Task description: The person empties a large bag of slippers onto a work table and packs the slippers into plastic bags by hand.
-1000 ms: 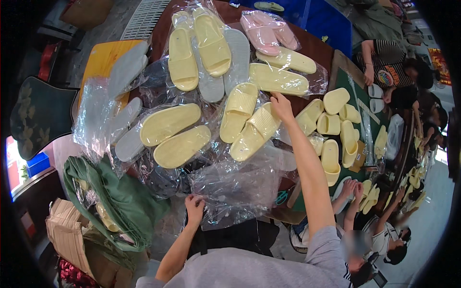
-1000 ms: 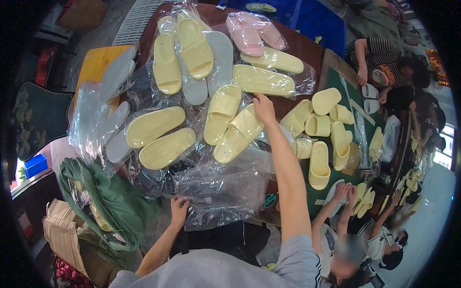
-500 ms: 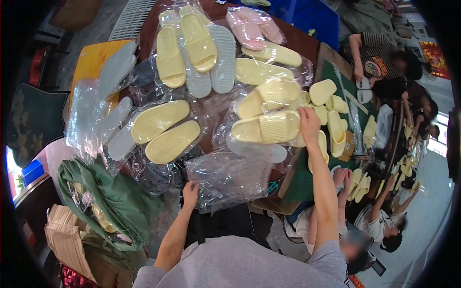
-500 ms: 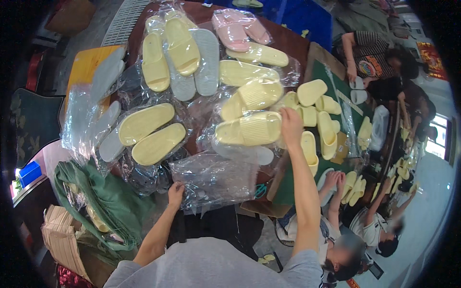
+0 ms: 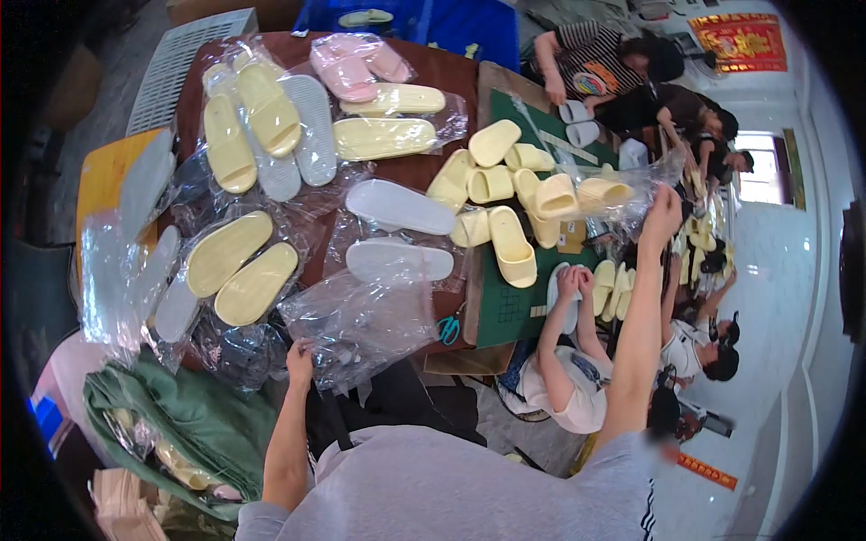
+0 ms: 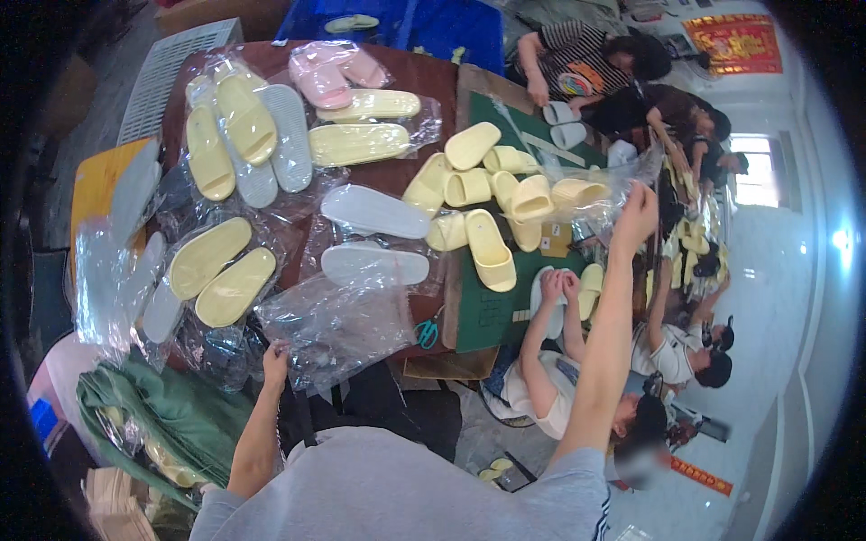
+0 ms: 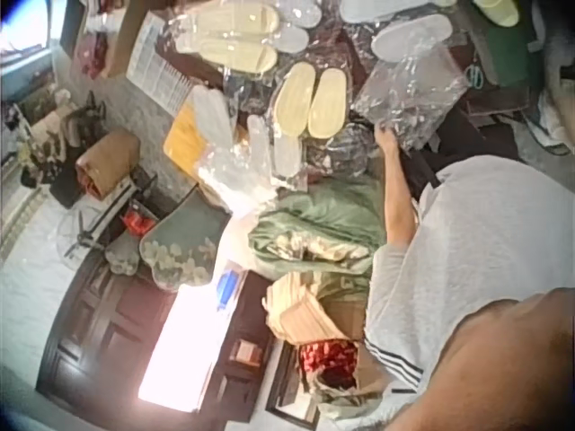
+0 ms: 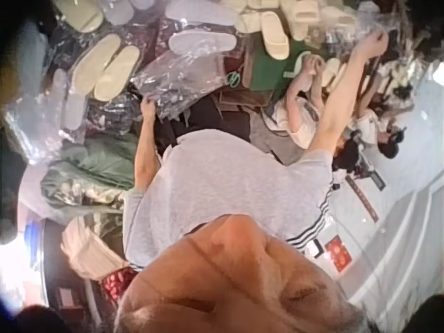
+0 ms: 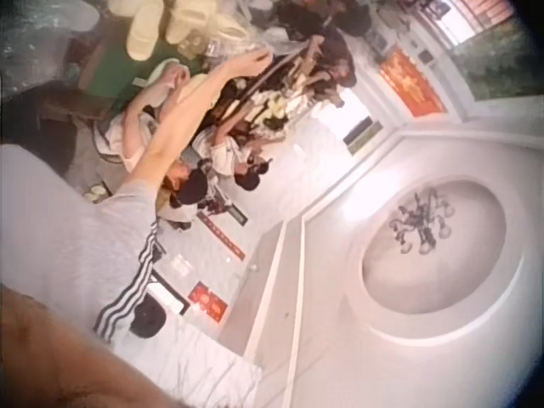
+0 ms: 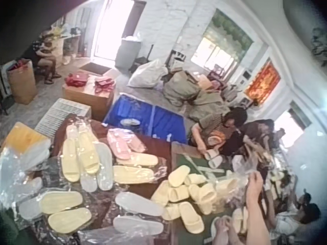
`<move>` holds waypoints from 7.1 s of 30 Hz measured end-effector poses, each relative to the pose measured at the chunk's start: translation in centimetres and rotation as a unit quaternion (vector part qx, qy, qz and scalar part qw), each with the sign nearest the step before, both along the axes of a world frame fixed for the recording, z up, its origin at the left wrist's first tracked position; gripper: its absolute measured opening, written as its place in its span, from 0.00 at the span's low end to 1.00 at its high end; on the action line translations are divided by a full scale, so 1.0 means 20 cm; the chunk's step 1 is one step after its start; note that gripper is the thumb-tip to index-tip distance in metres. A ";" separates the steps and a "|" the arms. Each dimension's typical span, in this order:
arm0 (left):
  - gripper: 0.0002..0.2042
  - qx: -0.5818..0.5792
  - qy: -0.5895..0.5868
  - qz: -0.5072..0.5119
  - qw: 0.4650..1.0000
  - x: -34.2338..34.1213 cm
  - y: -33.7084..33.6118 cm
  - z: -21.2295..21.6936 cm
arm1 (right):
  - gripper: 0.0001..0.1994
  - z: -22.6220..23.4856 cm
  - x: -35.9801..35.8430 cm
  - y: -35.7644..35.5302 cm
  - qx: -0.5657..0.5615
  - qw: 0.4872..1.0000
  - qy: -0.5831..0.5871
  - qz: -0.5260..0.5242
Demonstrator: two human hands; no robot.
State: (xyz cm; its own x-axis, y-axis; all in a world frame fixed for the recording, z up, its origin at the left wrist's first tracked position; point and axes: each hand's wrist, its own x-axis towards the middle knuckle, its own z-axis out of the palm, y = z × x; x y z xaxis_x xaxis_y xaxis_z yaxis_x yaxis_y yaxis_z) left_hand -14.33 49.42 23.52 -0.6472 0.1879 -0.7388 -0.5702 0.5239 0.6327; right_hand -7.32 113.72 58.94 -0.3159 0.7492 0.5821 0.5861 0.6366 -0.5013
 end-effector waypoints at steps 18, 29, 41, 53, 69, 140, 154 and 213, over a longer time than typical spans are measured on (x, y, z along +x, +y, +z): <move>0.14 0.141 -0.006 0.086 0.986 -0.09 -0.03 0.07 | 0.19 -0.59 0.07 -2.00 -0.377 0.869 -0.222 0.233; 0.13 0.133 0.032 0.069 0.988 -0.09 -0.04 0.01 | 0.31 -1.36 -0.19 -2.71 -0.504 0.741 -0.277 0.347; 0.10 0.038 0.103 0.028 0.994 -0.09 -0.09 0.12 | 0.10 -1.43 -0.27 -2.32 -0.467 0.791 -0.171 0.358; 0.08 0.045 0.085 0.049 0.994 0.00 -0.12 0.02 | 0.10 -2.01 -1.08 -1.61 0.040 0.665 -0.586 0.461; 0.10 0.059 0.079 0.034 0.995 -0.11 -0.04 0.10 | 0.04 -0.25 0.30 -0.11 -0.034 0.762 -0.607 0.222; 0.43 0.239 0.313 -0.298 0.870 -0.38 -0.12 1.48 | 0.63 -0.66 -0.58 -2.00 -0.191 0.732 -0.226 0.614; 0.38 0.175 0.396 -0.233 0.871 -0.98 -1.65 1.71 | 0.14 -0.18 -1.68 -3.22 -0.259 0.528 -0.347 0.731; 0.10 0.065 0.253 0.106 0.960 -0.28 -0.51 0.71 | 0.09 -0.06 -0.36 -1.09 -0.066 0.989 -0.025 0.128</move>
State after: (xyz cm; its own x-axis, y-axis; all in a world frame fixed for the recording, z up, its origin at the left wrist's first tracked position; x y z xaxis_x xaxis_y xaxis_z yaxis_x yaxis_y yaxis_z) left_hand -19.97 39.16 37.67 -0.9504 0.0823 -0.3000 -0.2583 0.3289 0.9084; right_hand -14.48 91.85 57.71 -0.5310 0.7095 0.4632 0.4396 0.6981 -0.5652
